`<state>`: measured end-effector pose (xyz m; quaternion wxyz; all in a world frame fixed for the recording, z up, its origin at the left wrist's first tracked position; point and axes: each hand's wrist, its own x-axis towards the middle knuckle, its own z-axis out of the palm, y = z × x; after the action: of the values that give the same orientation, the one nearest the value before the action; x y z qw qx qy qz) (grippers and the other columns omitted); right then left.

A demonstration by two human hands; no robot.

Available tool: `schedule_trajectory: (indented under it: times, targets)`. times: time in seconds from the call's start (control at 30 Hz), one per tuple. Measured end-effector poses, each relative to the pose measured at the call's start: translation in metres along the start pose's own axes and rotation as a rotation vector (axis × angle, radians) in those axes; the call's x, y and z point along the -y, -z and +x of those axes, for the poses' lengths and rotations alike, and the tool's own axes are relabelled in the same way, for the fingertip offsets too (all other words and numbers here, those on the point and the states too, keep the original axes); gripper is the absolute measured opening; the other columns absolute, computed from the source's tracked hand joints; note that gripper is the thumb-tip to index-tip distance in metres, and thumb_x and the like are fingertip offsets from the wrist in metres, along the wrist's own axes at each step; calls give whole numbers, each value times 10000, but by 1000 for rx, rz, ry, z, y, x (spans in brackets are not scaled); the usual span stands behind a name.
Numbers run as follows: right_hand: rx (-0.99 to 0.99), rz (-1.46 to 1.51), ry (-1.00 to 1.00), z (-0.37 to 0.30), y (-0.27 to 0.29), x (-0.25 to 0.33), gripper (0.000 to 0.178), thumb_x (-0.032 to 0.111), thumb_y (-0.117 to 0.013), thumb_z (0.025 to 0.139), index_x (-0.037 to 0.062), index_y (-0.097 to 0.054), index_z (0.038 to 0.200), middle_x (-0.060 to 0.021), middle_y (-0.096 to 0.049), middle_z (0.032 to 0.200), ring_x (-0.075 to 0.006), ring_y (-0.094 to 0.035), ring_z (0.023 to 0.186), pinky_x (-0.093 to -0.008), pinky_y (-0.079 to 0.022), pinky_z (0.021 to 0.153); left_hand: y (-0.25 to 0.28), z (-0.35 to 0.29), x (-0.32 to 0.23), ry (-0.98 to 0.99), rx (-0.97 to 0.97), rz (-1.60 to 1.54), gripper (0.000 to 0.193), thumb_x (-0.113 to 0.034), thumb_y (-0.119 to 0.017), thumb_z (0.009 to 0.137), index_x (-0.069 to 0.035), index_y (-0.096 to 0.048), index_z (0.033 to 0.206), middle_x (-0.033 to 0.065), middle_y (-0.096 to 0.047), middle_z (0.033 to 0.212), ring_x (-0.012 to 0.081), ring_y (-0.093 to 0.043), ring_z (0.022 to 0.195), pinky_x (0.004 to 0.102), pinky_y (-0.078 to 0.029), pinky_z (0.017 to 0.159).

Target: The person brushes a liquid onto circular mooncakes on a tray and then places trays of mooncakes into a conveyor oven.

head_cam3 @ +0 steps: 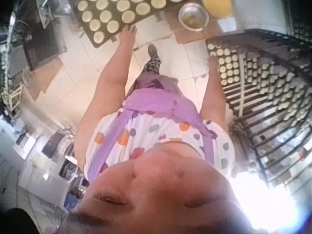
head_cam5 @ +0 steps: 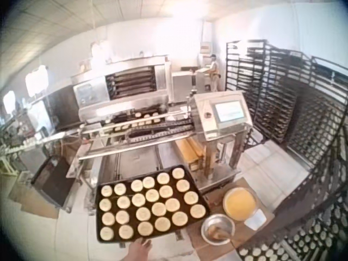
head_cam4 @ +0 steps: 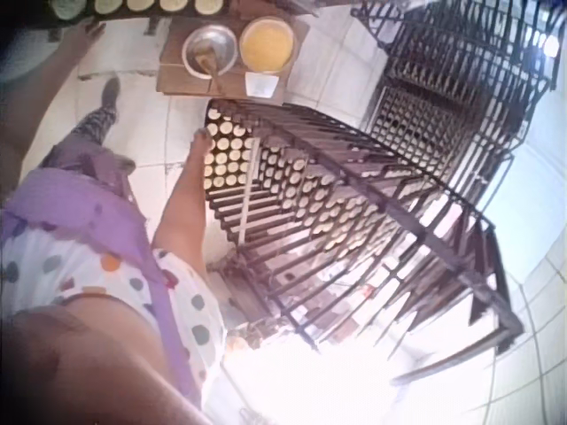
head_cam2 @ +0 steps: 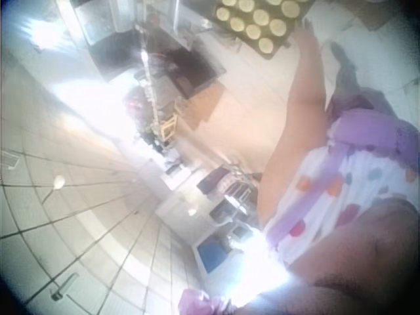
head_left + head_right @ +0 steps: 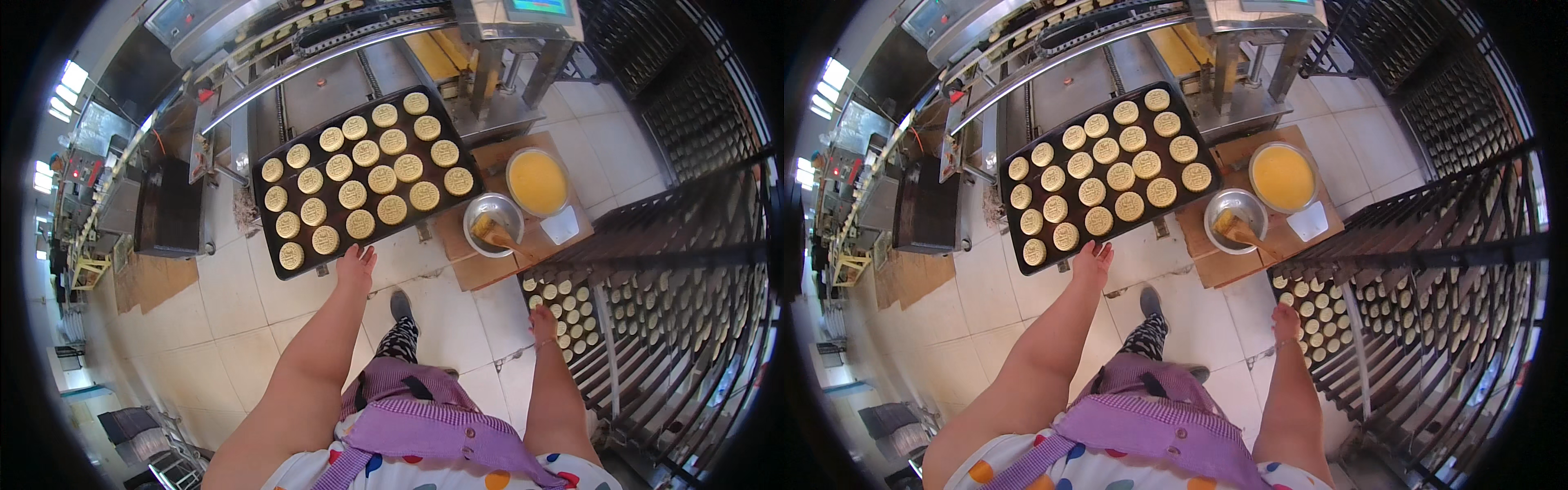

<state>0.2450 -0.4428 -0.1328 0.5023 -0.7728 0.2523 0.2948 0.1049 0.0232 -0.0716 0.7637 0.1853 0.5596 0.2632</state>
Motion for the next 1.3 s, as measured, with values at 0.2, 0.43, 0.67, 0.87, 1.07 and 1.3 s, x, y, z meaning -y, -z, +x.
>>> schedule_trajectory:
  times: [0.2, 0.43, 0.67, 0.87, 1.07, 1.3]
  targets:
    - [-81, -275, 419, 21, -42, 71, 404, 96, -604, 782, -55, -551, 1152, -111, -633, 1040, -226, -607, 949, -312, -471, 843, 5, 15, -2, 30, -142, -87, 110, -61, -457, 924, 27, -427, 983, 133, -506, 934, 277, -575, 862, 376, -546, 787]
    - [-56, -449, 808, -2, -94, 165, 398, 80, -648, 750, 1, -560, 1130, -177, -557, 1171, -308, -515, 1109, -375, -427, 936, 13, -30, -8, 85, -130, -35, 215, 5, -452, 910, 20, -315, 1074, 156, -512, 984, 292, -599, 846, 384, -568, 763]
    - [462, -691, 1358, -76, -245, 297, 494, 118, -723, 686, 73, -553, 1147, -113, -518, 1227, -301, -481, 1141, -394, -410, 954, 36, -55, 0, 141, -148, 18, 189, -33, -482, 916, -28, -365, 1065, 158, -552, 1018, 285, -615, 890, 382, -557, 731]
    - [632, -1270, 1345, -61, -304, 314, 653, 162, -762, 645, 121, -488, 1237, -62, -462, 1286, -246, -401, 1223, -409, -404, 937, 23, -89, -17, 344, -108, 345, 194, -119, -533, 908, -49, -407, 1038, 153, -550, 980, 294, -623, 808, 384, -545, 719]
    - [644, -1412, 1271, -48, -320, 308, 612, 85, -709, 654, 117, -492, 1225, -72, -436, 1312, -269, -389, 1229, -425, -418, 931, 4, -62, -41, -161, 373, 815, 192, -134, -589, 886, -24, -469, 986, 52, -564, 864, 110, -575, 760, 254, -487, 686]
    - [487, -1181, 1168, -46, -325, 293, 570, 95, -708, 660, 88, -498, 1190, -103, -448, 1253, -311, -408, 1179, -399, -429, 940, -101, 59, -144, -930, 324, 1231, 356, -115, -660, 783, -33, -490, 1085, 148, -500, 1118, 317, -514, 1040, 364, -424, 899]
